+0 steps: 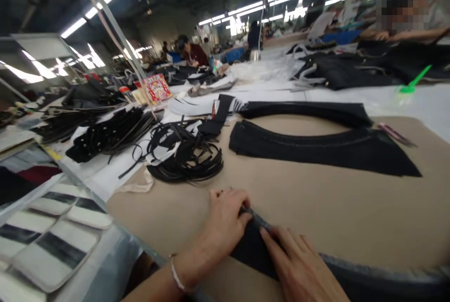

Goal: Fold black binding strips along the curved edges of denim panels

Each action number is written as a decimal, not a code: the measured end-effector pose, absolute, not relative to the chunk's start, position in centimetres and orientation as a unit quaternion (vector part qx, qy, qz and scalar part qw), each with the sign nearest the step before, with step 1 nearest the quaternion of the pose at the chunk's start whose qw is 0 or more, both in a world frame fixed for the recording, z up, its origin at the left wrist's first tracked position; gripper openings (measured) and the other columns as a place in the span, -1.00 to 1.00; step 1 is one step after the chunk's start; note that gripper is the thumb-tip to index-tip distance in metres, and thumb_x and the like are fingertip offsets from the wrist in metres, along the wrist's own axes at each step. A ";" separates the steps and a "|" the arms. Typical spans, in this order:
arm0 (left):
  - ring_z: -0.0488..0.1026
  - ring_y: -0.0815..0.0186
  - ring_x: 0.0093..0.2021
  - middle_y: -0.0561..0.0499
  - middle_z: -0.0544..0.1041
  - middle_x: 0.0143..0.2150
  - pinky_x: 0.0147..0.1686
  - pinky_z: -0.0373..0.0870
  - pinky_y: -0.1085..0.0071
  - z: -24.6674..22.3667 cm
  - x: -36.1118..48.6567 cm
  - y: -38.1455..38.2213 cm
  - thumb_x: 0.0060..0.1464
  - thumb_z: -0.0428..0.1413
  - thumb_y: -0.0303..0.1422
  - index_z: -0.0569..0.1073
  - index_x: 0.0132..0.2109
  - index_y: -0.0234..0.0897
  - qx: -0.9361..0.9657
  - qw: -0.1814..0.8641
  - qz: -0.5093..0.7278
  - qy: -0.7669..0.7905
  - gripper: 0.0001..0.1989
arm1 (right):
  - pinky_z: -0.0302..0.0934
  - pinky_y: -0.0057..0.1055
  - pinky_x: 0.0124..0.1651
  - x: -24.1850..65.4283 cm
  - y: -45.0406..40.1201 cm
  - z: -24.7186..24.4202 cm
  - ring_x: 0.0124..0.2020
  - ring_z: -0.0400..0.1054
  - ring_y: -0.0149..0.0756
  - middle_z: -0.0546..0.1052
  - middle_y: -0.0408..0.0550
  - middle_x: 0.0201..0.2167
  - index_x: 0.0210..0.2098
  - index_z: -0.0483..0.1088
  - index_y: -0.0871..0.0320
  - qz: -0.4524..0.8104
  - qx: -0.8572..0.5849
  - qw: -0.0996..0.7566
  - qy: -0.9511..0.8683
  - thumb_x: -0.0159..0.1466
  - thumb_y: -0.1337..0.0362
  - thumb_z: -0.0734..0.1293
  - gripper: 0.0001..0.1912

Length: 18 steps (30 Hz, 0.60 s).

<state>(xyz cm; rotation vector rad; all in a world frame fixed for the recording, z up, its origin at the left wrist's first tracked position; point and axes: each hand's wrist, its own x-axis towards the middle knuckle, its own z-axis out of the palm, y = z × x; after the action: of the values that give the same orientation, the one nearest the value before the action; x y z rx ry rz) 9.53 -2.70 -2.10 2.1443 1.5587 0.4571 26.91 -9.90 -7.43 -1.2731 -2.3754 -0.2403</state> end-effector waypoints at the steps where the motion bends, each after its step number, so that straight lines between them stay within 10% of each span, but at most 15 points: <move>1: 0.39 0.26 -0.14 0.10 0.51 -0.27 -0.09 0.01 0.22 -2.0 9.3 -2.5 0.02 0.11 -0.55 0.40 -0.32 -0.21 0.778 0.225 0.165 0.563 -0.87 | 0.35 -0.25 -0.17 26.9 -9.9 -7.4 -0.20 0.36 -0.16 0.47 0.09 -0.16 0.03 0.37 0.26 -0.078 -0.464 0.203 -0.859 0.09 0.55 0.18 -0.50; 18: 0.42 0.34 -0.30 0.12 0.51 -0.32 -0.28 0.24 0.44 -2.1 8.4 -0.8 -0.01 0.10 -0.59 0.43 -0.29 -0.20 0.750 0.297 0.166 0.567 -0.82 | 0.22 -0.26 -0.14 27.0 -10.1 -6.8 -0.18 0.32 -0.20 0.48 0.00 -0.18 0.02 0.35 0.26 -0.069 -0.472 0.208 -0.854 0.01 0.52 0.21 -0.46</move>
<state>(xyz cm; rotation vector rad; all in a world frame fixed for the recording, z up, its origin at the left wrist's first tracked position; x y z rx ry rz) 8.42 -0.77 -2.05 1.9941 1.5067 0.4413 26.99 -10.12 -6.80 -1.3136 -2.3760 -0.1911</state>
